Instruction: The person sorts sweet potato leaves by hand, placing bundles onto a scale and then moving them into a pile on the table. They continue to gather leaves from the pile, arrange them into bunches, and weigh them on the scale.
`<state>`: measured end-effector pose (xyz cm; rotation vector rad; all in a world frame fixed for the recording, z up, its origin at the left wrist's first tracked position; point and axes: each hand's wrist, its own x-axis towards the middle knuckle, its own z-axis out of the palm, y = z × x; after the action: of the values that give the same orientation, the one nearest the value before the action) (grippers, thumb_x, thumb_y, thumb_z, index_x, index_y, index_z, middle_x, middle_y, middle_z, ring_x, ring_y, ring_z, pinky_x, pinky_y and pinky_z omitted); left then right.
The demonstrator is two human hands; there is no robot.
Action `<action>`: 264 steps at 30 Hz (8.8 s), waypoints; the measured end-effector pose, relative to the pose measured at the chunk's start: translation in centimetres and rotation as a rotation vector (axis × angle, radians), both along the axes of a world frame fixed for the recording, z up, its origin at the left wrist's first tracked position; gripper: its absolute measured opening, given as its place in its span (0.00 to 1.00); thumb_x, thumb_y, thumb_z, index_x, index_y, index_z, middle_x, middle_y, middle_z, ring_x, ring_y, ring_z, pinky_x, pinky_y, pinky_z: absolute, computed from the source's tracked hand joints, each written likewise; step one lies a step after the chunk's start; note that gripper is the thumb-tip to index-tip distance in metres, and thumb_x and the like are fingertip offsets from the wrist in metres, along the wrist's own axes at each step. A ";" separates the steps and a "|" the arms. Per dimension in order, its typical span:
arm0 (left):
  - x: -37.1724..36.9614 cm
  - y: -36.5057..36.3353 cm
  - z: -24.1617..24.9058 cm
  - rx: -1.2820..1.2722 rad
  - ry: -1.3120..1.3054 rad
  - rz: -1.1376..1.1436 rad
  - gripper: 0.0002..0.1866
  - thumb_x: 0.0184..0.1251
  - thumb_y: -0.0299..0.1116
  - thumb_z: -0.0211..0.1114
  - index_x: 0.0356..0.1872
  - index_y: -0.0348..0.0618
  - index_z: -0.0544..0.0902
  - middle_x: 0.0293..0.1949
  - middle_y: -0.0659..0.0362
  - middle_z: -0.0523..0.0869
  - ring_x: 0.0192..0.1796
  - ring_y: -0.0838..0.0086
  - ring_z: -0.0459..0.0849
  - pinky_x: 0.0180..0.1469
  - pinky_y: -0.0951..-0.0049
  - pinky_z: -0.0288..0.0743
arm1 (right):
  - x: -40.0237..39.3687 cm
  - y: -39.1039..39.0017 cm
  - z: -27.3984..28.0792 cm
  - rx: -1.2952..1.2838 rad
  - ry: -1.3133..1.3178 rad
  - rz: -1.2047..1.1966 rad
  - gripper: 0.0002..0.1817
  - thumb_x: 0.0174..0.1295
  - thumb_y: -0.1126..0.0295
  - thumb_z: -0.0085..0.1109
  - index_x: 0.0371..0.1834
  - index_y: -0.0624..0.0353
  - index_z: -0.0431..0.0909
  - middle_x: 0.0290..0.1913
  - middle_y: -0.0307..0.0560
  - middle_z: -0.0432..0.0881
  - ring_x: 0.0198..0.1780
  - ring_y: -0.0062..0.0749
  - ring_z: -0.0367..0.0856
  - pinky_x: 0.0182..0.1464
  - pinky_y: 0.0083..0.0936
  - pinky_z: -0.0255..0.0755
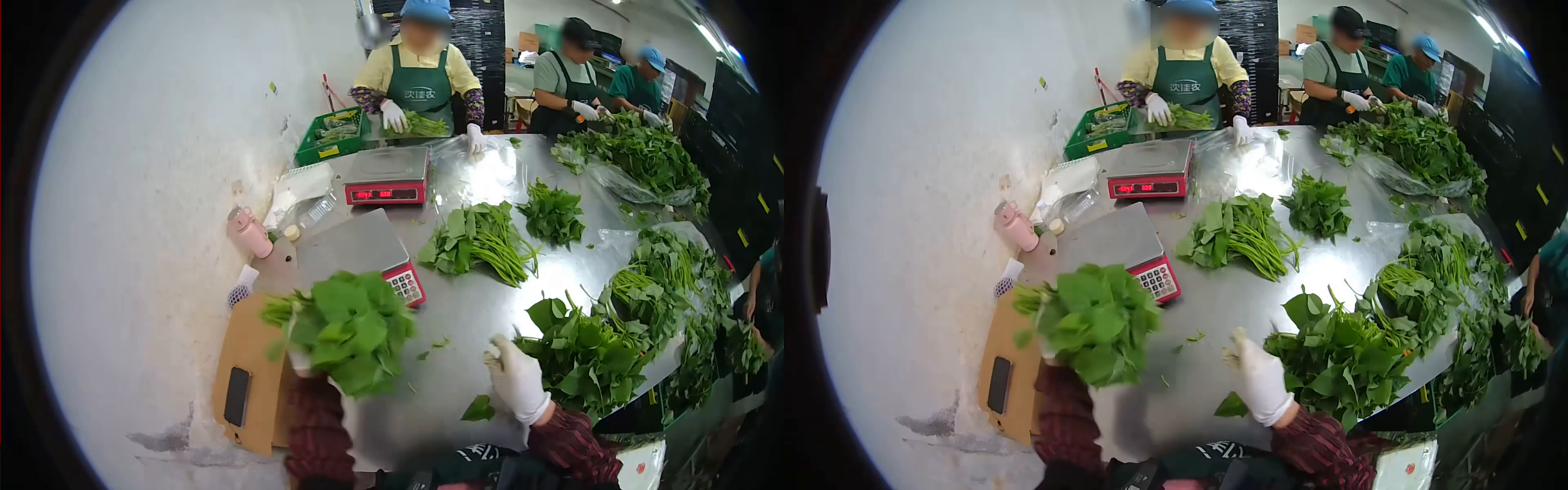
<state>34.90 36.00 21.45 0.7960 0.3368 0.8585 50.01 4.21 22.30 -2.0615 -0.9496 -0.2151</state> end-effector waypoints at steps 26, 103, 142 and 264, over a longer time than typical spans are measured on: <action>22.1 11.2 3.2 2.088 0.798 0.094 0.23 0.41 0.26 0.67 0.45 0.40 0.80 0.45 0.50 0.81 0.51 0.55 0.77 0.54 0.58 0.69 | -0.8 -3.6 -10.0 -0.251 0.208 0.179 0.12 0.66 0.62 0.52 0.28 0.57 0.68 0.18 0.50 0.74 0.19 0.47 0.76 0.21 0.37 0.70; -2.8 -8.4 -2.2 0.112 0.034 -0.405 0.34 0.44 0.18 0.64 0.60 0.37 0.67 0.46 0.55 0.80 0.51 0.64 0.78 0.60 0.58 0.71 | -1.7 2.1 6.0 0.085 0.696 0.265 0.11 0.63 0.67 0.58 0.44 0.61 0.78 0.25 0.44 0.79 0.19 0.20 0.74 0.24 0.20 0.69; -1.2 -16.4 -14.2 -0.674 0.292 -0.570 0.19 0.60 0.23 0.59 0.55 0.32 0.75 0.48 0.53 0.83 0.49 0.66 0.83 0.54 0.67 0.77 | -0.1 1.3 -8.8 0.208 1.505 1.142 0.59 0.39 0.54 0.77 0.72 0.62 0.48 0.37 0.39 0.73 0.34 0.19 0.72 0.37 0.18 0.68; 11.1 17.5 5.0 2.307 0.842 0.420 0.24 0.49 0.19 0.57 0.51 0.47 0.79 0.54 0.57 0.79 0.63 0.62 0.72 0.72 0.57 0.52 | -0.3 -0.8 -7.1 0.088 1.407 0.005 0.09 0.56 0.74 0.65 0.37 0.66 0.78 0.25 0.40 0.80 0.16 0.17 0.71 0.20 0.14 0.64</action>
<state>46.04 53.54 26.41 3.3611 0.0684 0.9942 49.70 3.44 15.15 -1.5403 -0.0382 1.0486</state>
